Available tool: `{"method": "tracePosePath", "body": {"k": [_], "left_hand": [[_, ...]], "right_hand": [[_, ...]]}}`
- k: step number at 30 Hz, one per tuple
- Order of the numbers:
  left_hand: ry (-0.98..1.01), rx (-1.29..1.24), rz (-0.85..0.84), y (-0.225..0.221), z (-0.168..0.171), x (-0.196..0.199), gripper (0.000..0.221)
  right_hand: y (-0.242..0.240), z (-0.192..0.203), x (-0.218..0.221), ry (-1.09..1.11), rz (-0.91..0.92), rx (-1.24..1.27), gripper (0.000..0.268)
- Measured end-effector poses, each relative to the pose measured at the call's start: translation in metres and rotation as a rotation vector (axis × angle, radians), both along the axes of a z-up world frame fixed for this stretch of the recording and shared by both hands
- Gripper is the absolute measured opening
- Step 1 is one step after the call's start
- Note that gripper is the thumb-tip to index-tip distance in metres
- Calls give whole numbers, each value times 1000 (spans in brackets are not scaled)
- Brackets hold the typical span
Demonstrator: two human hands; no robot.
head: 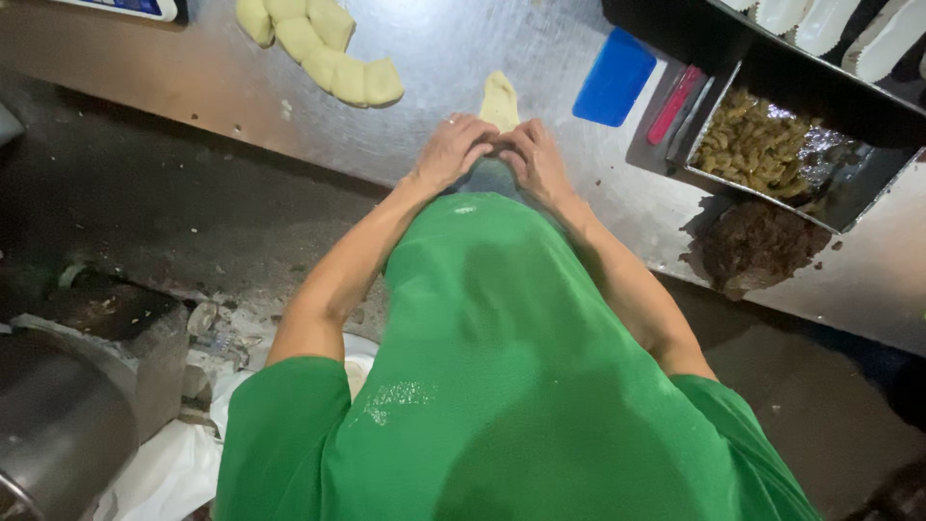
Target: The person flattens pieces of dough by hand on a metal table, adds filling from a container, and rolls the dough into small cylinders, occasionally using a blue plastic scraper to adjust or move the dough.
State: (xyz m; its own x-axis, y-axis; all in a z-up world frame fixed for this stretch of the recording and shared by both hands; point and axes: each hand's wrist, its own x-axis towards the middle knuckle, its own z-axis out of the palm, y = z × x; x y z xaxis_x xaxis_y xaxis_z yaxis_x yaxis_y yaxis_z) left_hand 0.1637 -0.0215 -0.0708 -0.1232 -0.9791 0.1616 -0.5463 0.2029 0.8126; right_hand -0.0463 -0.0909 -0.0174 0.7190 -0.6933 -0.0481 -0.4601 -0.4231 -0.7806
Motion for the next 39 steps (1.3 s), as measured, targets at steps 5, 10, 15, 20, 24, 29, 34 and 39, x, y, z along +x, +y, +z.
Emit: {"method": "tracePosePath", "body": {"k": [5, 10, 15, 20, 24, 29, 34, 39], "left_hand": [[-59, -102, -27, -4, 18, 5, 39], [-156, -68, -30, -9, 18, 1, 35], [-145, -69, -7, -10, 16, 3, 29], [-157, -45, -8, -11, 11, 2, 25], [-155, -75, -19, -13, 5, 4, 31], [-114, -105, -43, -12, 9, 11, 45], [-109, -133, -73, -12, 0, 14, 26], [-44, -119, -54, -14, -5, 13, 19]], "right_hand": [[0, -7, 1, 18, -64, -54, 20], [-7, -12, 6, 38, -86, -68, 20], [-11, -3, 10, 46, -44, -115, 16], [-15, -3, 10, 45, 0, -89, 14], [-19, -6, 4, 76, 22, -47, 22], [-15, -8, -1, 52, 30, -165, 28], [-11, -23, -2, 78, -5, -228, 19], [-18, -32, -4, 93, -14, -137, 13]]}}
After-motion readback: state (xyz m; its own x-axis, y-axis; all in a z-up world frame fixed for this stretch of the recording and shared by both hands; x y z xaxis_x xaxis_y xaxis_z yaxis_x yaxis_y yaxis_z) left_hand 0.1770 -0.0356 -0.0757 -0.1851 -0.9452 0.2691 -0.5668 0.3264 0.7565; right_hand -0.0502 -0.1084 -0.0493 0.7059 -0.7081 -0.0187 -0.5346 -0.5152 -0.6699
